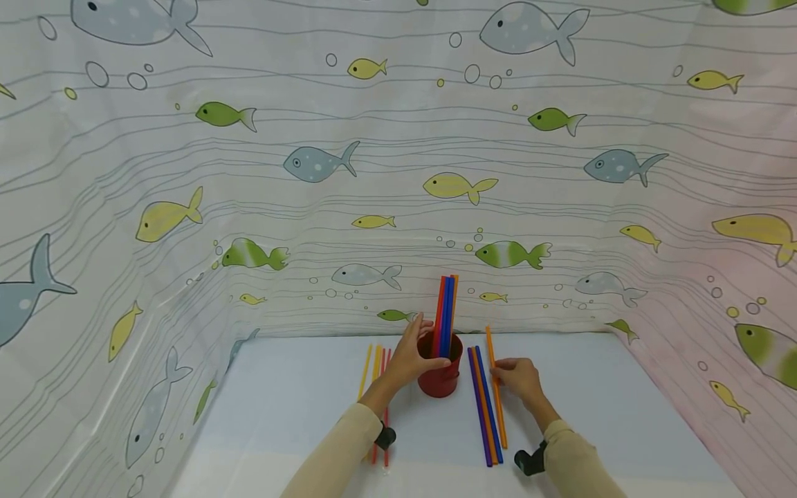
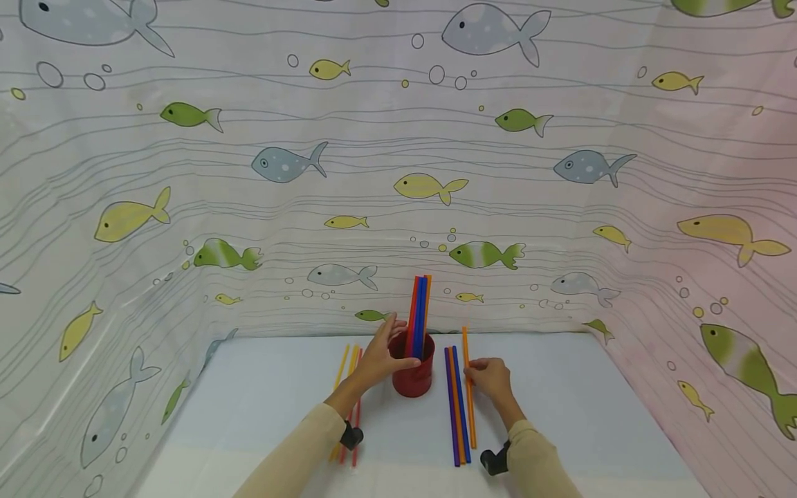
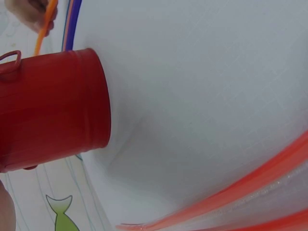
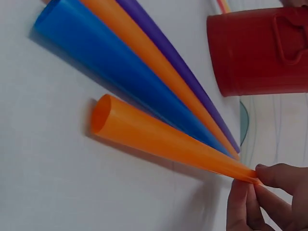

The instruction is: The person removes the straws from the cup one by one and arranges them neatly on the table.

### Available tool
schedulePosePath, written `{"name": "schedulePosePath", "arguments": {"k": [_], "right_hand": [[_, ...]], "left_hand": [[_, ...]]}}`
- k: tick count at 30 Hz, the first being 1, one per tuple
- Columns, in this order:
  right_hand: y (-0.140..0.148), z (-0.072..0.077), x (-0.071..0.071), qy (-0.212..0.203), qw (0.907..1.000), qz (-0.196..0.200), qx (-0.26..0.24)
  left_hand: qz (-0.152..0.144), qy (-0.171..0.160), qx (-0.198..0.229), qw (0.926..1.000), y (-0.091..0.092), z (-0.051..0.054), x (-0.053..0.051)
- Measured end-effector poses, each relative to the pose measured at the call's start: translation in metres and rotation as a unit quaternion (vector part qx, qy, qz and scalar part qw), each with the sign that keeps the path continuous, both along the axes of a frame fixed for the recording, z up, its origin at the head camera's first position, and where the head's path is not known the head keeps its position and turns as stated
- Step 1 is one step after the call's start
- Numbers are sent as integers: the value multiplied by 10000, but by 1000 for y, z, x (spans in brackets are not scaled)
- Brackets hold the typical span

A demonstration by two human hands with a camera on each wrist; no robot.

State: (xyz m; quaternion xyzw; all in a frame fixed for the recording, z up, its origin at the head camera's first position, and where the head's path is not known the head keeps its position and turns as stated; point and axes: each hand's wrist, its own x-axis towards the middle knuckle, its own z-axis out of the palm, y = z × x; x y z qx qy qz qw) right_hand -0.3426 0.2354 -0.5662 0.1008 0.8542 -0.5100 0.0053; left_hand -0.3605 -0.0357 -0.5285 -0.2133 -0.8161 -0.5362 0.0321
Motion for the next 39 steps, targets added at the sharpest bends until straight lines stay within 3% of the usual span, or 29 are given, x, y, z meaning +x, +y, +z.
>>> {"name": "schedulePosePath", "arguments": {"k": [17, 33, 39], "right_hand": [[-1, -10, 8, -119, 9984, 203, 521], [-3, -13, 10, -6, 9993, 87, 353], [-2, -7, 7, 83, 9994, 50, 343]], "left_hand": [[7, -6, 4, 10000, 0, 1, 2], [13, -42, 78, 10000, 0, 1, 1], [44, -42, 15, 10000, 0, 1, 1]]}}
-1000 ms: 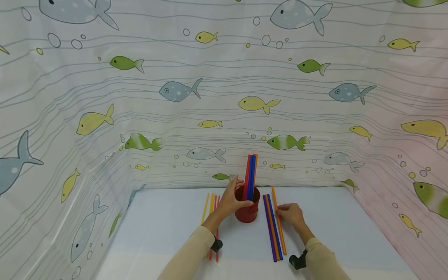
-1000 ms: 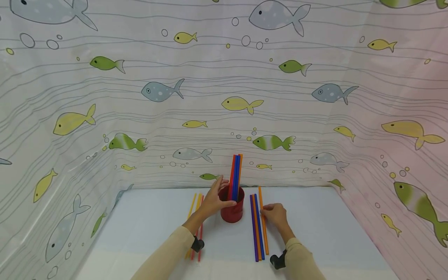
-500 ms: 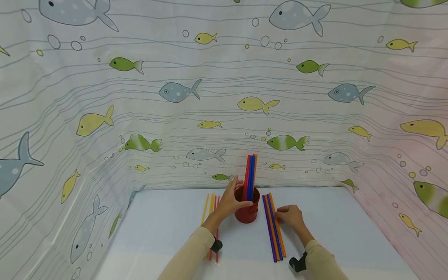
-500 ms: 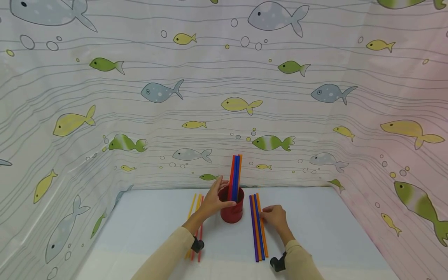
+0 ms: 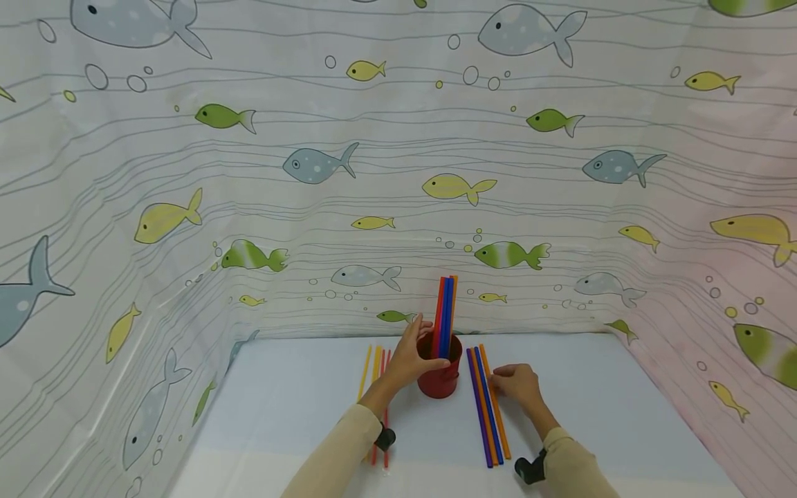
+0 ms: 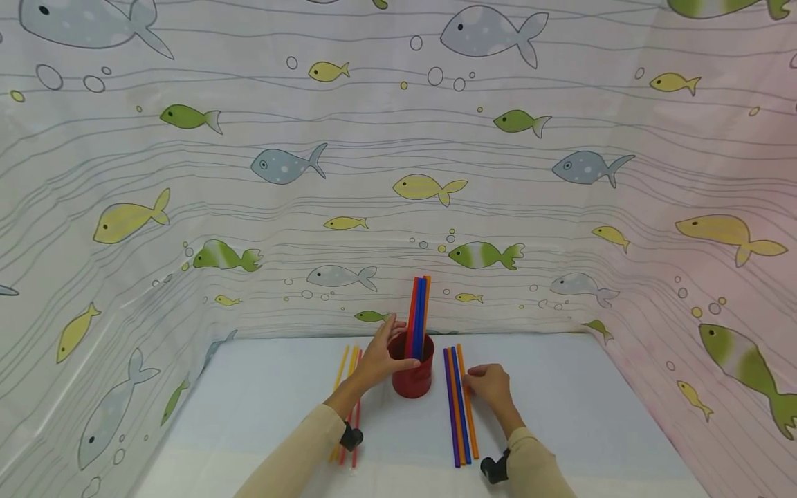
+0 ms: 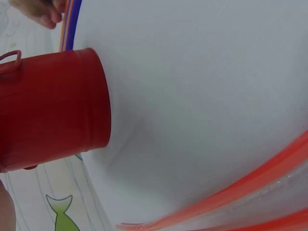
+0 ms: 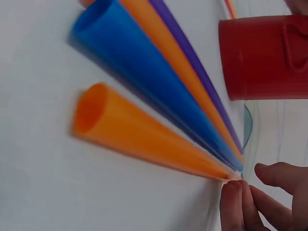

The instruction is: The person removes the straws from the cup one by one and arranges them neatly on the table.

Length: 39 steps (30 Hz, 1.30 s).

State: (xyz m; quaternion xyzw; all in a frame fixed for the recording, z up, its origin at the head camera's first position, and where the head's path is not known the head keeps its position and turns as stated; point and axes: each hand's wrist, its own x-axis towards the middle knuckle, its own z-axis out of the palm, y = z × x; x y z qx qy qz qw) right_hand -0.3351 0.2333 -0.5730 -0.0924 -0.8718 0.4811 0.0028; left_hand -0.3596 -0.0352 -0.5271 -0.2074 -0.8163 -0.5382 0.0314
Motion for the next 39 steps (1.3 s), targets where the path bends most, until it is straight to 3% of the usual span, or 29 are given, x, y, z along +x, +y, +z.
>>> {"name": "schedulePosePath", "arguments": {"k": [12, 23, 39], "right_hand": [[-13, 43, -16, 695, 9976, -4, -76], [-46, 82, -32, 1526, 9879, 235, -136], [-75, 89, -39, 1342, 9907, 197, -88]], "left_hand": [[1, -21, -45, 10000, 0, 0, 1], [-68, 115, 3, 9999, -1, 2, 2], [18, 72, 34, 10000, 1, 0, 1]]}}
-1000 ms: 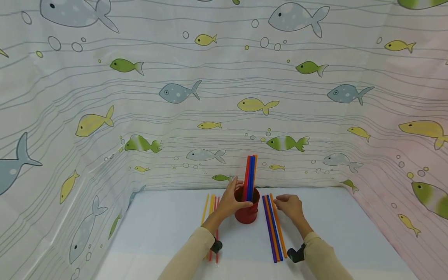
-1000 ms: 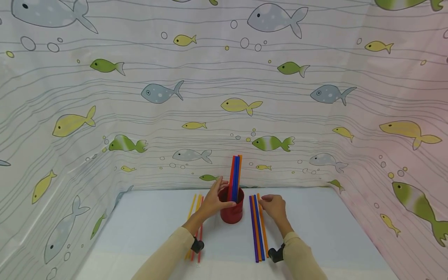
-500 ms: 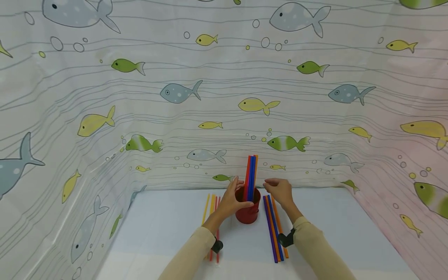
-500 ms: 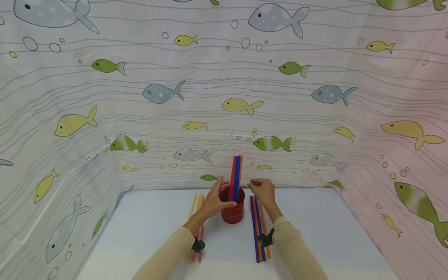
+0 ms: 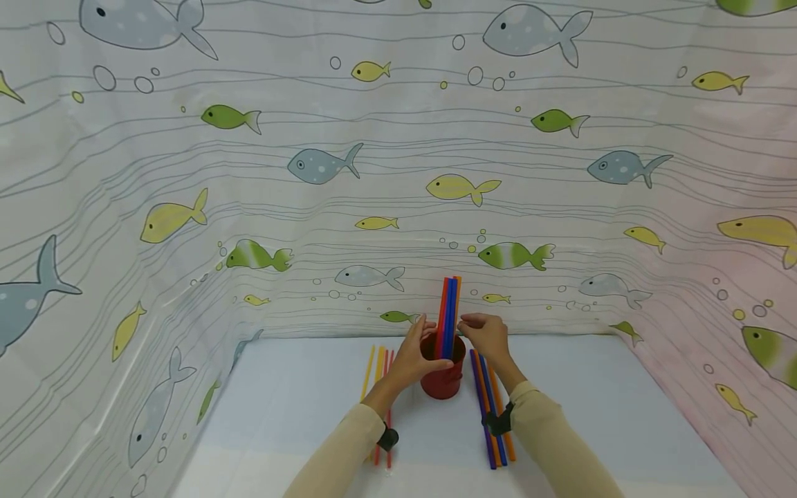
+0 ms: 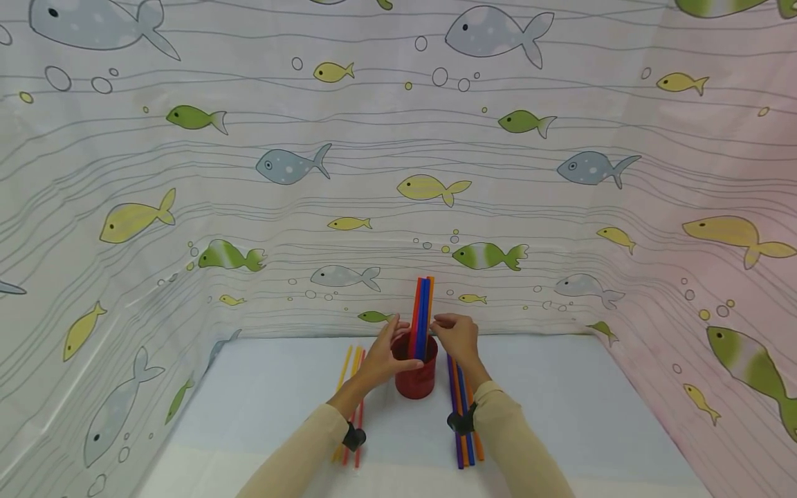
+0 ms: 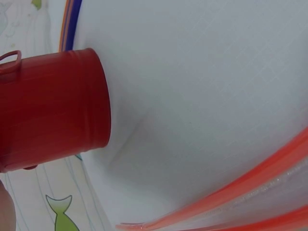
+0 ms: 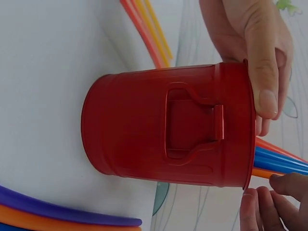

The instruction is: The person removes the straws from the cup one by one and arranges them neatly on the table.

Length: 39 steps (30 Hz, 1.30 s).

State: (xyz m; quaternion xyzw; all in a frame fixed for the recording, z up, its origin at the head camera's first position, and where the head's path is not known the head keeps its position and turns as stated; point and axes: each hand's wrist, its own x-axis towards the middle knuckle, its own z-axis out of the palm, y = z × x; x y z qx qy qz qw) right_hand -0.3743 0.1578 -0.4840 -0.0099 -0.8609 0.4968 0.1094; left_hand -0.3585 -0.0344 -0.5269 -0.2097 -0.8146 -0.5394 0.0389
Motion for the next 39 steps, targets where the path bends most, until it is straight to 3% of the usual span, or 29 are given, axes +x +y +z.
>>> {"name": "schedulePosePath", "arguments": {"k": [19, 28, 39], "right_hand": [[-6, -5, -4, -11, 9998, 144, -166], [-6, -7, -3, 222, 9994, 75, -247], [-5, 8, -2, 249, 9972, -108, -703]], "left_hand": [[-26, -93, 24, 10000, 2, 1, -1], [2, -44, -65, 10000, 3, -1, 0], [39, -76, -53, 9999, 1, -1, -1]]}}
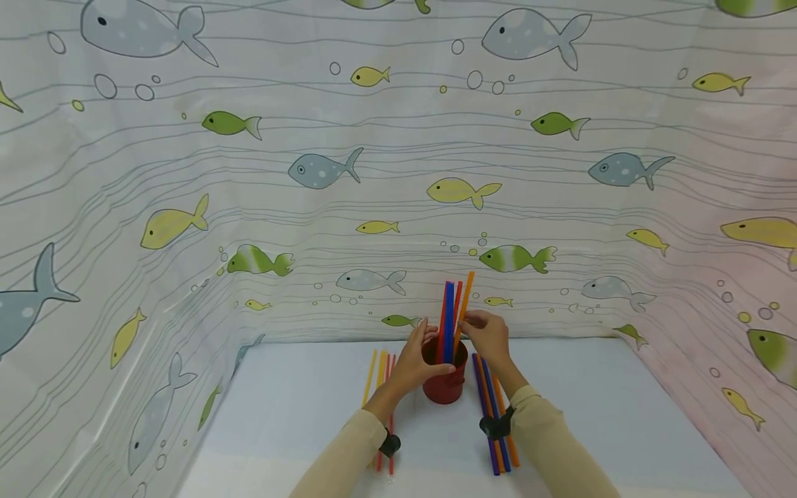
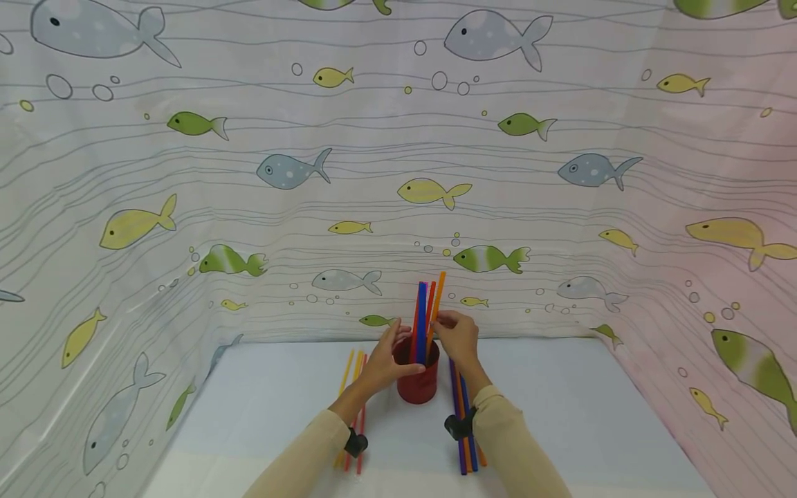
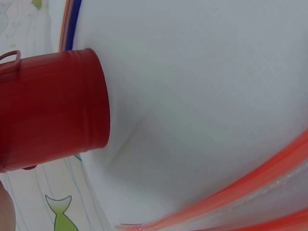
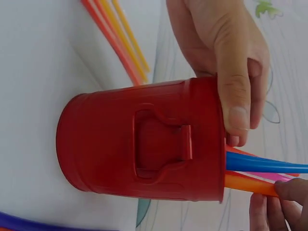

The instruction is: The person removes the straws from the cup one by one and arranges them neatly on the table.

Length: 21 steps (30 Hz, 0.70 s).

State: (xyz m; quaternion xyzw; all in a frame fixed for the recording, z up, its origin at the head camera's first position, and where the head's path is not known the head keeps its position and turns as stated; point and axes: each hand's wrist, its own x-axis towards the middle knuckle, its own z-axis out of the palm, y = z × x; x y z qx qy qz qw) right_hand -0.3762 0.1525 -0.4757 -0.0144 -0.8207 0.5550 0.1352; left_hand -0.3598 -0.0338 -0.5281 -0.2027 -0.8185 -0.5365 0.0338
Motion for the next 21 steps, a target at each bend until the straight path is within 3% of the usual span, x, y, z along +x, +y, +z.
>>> {"name": "schedulePosePath", "arguments": {"k": [11, 21], "right_hand": [[16, 22, 5, 572, 9983, -94, -83], [28, 47, 1, 983, 9945, -308, -199]], "left_hand": [[-55, 89, -32, 9999, 0, 0, 1], [-47, -10, -121, 9999, -1, 2, 1]]}}
